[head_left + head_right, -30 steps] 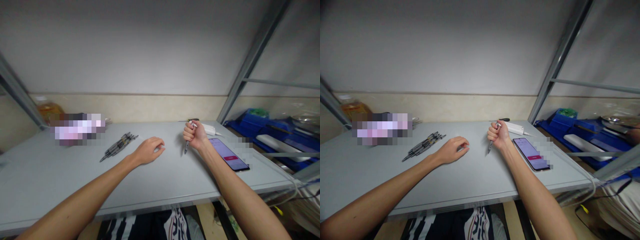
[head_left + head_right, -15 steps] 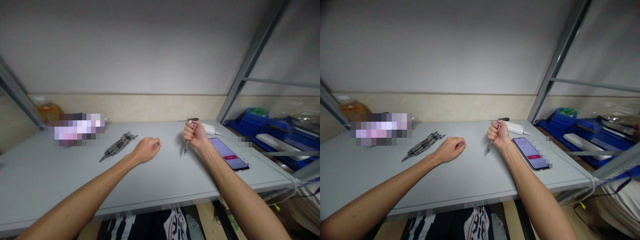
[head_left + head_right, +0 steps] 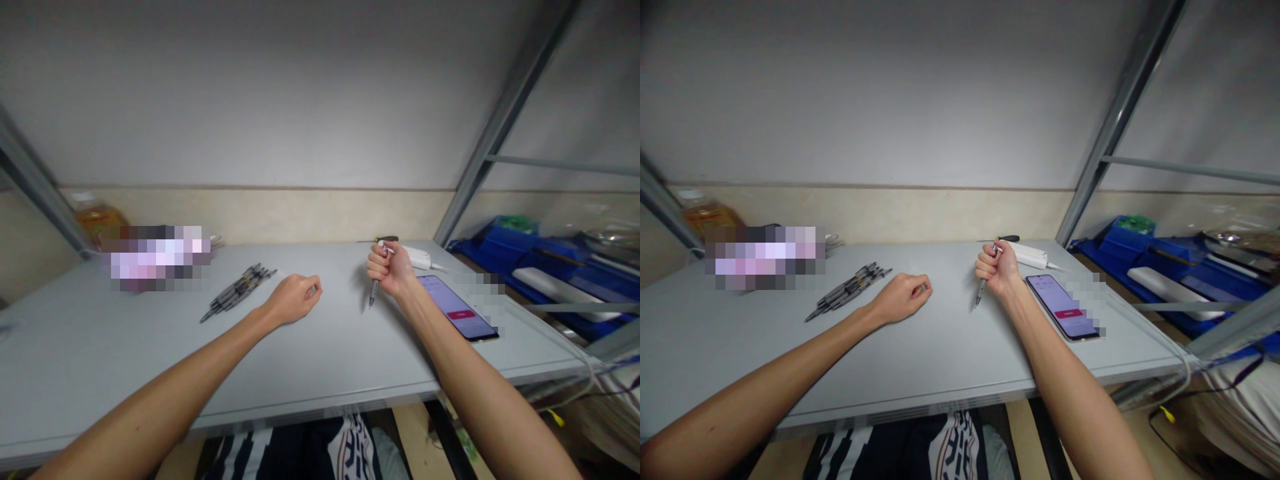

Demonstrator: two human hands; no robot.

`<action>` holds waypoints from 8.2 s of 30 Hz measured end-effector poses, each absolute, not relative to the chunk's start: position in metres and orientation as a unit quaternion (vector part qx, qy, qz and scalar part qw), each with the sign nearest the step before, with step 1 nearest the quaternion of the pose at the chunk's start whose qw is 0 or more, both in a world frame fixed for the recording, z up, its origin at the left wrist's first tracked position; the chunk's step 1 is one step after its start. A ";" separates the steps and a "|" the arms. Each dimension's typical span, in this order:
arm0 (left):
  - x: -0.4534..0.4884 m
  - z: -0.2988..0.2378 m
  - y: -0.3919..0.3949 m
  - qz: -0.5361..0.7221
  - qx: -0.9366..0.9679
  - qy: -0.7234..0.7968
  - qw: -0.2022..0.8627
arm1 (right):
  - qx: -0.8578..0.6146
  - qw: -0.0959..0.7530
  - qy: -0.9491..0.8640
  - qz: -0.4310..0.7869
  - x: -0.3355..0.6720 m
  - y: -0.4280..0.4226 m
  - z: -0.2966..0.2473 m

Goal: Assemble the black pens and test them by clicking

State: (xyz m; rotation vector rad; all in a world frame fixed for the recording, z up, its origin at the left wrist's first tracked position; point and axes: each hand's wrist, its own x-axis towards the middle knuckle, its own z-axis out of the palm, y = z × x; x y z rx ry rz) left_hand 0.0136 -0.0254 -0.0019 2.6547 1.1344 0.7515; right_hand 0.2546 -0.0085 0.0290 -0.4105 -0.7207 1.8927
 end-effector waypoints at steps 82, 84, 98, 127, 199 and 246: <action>0.012 -0.002 -0.024 0.242 0.896 0.358 0.102 | -0.797 0.027 -0.603 -0.008 0.255 -0.024 0.031; 0.012 -0.003 -0.024 0.242 0.896 0.359 0.102 | -0.800 0.027 -0.599 0.001 0.256 -0.023 0.030; 0.011 -0.005 -0.024 0.243 0.896 0.355 0.109 | -0.792 0.045 -0.608 0.008 0.263 -0.024 0.029; 0.001 0.014 -0.028 0.050 0.750 0.639 -0.164 | -0.736 0.092 -0.669 -0.051 0.258 -0.020 0.026; 0.008 0.013 -0.025 0.215 0.869 0.445 0.030 | -0.608 0.033 -0.787 -0.102 0.174 -0.041 0.016; -0.103 0.030 0.026 0.254 0.567 0.758 -0.197 | -0.659 0.043 -0.745 -0.096 0.196 -0.034 0.018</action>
